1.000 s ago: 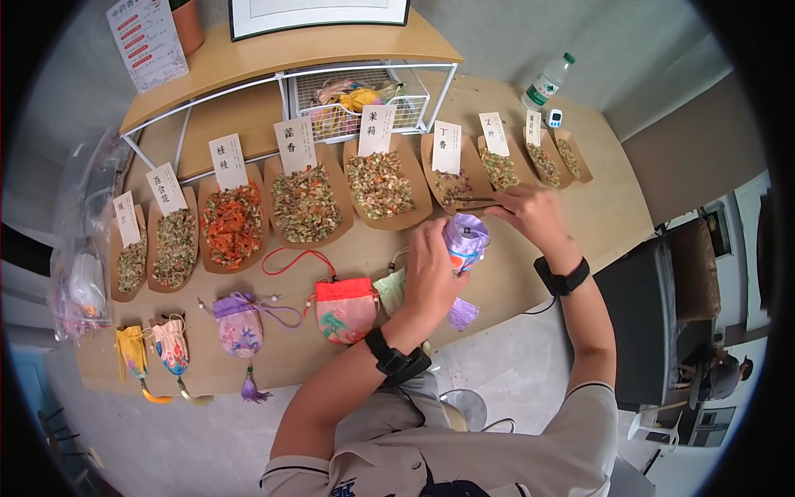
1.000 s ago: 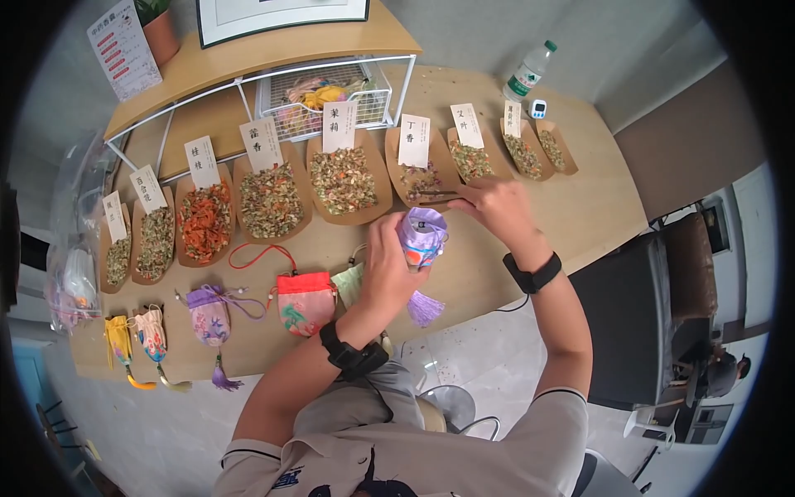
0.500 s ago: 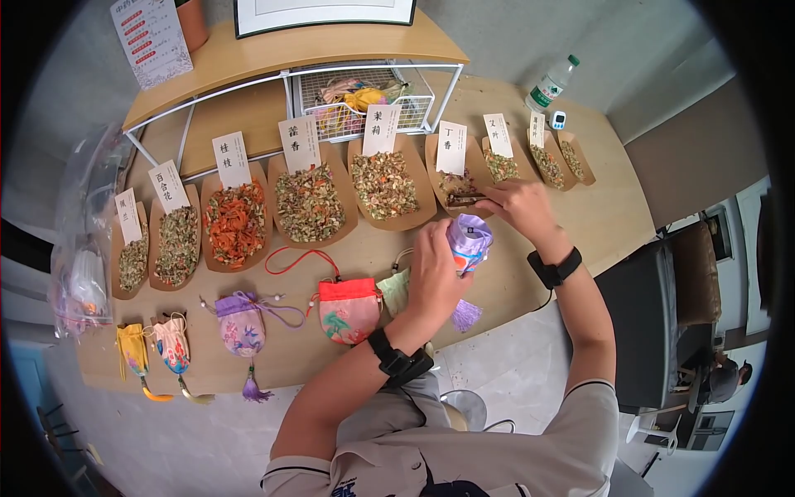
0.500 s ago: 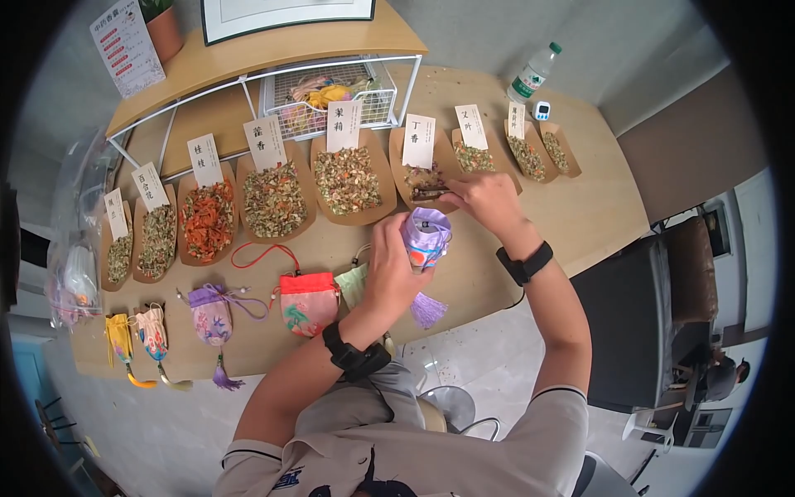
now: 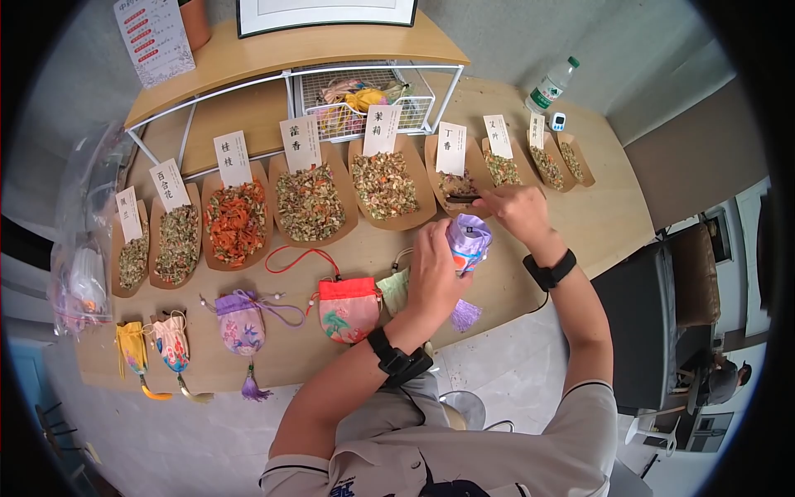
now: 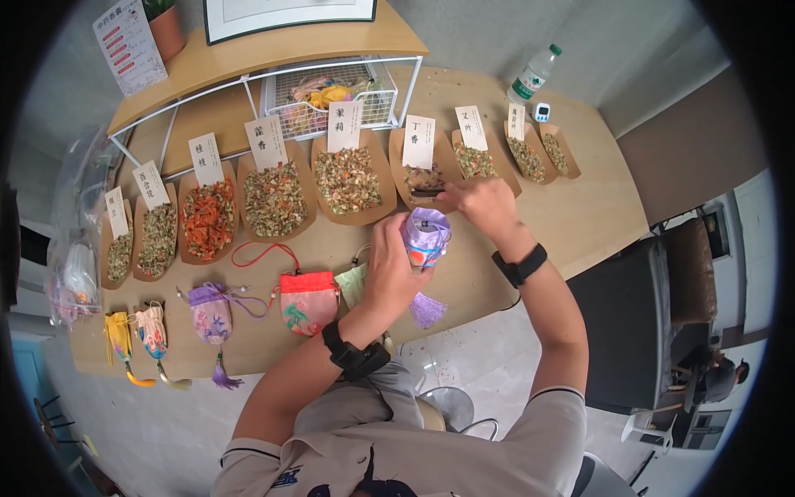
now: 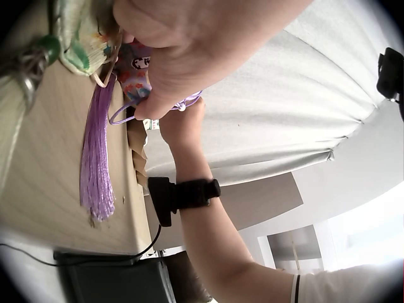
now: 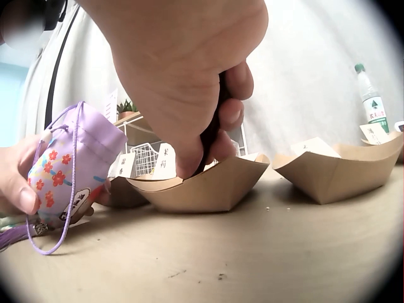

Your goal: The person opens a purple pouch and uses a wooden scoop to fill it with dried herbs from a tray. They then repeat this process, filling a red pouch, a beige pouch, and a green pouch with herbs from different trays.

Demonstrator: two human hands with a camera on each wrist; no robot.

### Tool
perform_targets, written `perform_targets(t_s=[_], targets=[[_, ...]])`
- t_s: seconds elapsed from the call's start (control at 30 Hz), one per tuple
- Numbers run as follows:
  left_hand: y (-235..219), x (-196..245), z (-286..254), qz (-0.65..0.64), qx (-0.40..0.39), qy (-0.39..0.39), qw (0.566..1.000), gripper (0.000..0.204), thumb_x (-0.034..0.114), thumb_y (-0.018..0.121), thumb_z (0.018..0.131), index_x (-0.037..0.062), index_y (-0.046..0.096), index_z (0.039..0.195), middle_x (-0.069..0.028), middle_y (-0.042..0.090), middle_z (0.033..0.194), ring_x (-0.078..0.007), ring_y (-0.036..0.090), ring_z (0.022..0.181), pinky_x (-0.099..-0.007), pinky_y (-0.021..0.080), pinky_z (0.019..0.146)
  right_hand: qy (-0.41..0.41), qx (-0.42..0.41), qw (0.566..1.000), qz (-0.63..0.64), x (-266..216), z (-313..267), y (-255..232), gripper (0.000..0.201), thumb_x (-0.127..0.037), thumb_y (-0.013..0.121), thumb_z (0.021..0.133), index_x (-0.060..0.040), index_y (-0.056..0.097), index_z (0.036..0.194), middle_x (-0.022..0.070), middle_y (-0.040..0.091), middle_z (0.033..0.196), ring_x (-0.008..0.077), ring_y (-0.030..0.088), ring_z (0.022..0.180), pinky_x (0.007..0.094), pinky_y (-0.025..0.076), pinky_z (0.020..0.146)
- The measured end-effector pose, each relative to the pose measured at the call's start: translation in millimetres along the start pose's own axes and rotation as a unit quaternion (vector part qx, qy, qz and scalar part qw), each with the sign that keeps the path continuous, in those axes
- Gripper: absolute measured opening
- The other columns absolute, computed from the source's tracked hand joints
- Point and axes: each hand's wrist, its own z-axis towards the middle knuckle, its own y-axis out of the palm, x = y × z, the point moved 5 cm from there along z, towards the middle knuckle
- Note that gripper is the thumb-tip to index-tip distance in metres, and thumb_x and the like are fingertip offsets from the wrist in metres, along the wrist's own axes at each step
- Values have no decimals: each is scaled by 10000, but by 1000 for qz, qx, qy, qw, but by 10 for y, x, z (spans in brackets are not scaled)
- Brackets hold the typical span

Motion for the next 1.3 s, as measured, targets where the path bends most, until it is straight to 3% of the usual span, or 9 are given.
perform_targets(t_s=[0.13, 0.23, 0.43, 0.83, 1.03, 1.13, 1.3], targets=[[-1, 12, -2, 3, -6, 6, 1000, 875, 12, 849, 675, 10, 373, 1408, -234, 467, 1298, -436, 499, 1225, -489, 446, 1034, 7, 38, 999, 34, 18, -28, 44, 183, -312, 778, 855, -135, 750, 821, 33, 627, 624, 227, 624, 539, 370, 459, 467], [-2, 10, -3, -1, -6, 1, 1000, 865, 17, 846, 682, 10, 378, 1409, -235, 469, 1299, -437, 496, 1231, -491, 443, 1037, 68, 68, 993, 62, 155, -97, 35, 196, -292, 786, 867, -107, 770, 804, 55, 651, 631, 231, 627, 535, 370, 452, 468], [-9, 12, 2, -7, -2, 2, 1000, 858, 19, 844, 685, 13, 383, 1409, -236, 470, 1303, -437, 488, 1244, -493, 434, 1046, 85, 127, 979, 137, 168, -187, -441, 202, -275, 826, 830, -78, 787, 807, 70, 689, 665, 245, 639, 541, 355, 461, 479], [-13, 9, 5, -16, -1, 0, 1000, 849, -11, 836, 679, 12, 390, 1401, -234, 471, 1304, -440, 486, 1240, -494, 431, 1049, 39, 97, 980, 171, 56, -353, -662, 234, -276, 852, 782, -59, 779, 831, 63, 684, 681, 242, 648, 588, 349, 478, 516], [-12, 13, -6, -14, -5, -8, 1000, 855, -11, 837, 677, 13, 388, 1405, -232, 472, 1305, -436, 481, 1248, -492, 429, 1055, 66, 63, 993, 80, 222, -241, -424, 258, -338, 816, 804, -91, 767, 857, 70, 673, 700, 257, 649, 604, 355, 488, 539], [-15, 11, 8, -8, -3, 0, 1000, 853, -4, 838, 682, 13, 388, 1406, -233, 469, 1306, -435, 481, 1248, -492, 428, 1055, 53, 7, 998, 45, 194, -172, -236, 271, -331, 821, 796, -76, 778, 880, 72, 681, 732, 266, 654, 640, 373, 500, 557], [-17, 9, 9, -4, -1, 1, 1000, 844, 25, 845, 689, 9, 392, 1400, -229, 477, 1284, -435, 489, 1228, -488, 432, 1046, 43, 10, 999, 23, 173, -91, -47, 232, -354, 772, 839, -125, 734, 845, 34, 651, 715, 236, 655, 661, 366, 496, 555]])
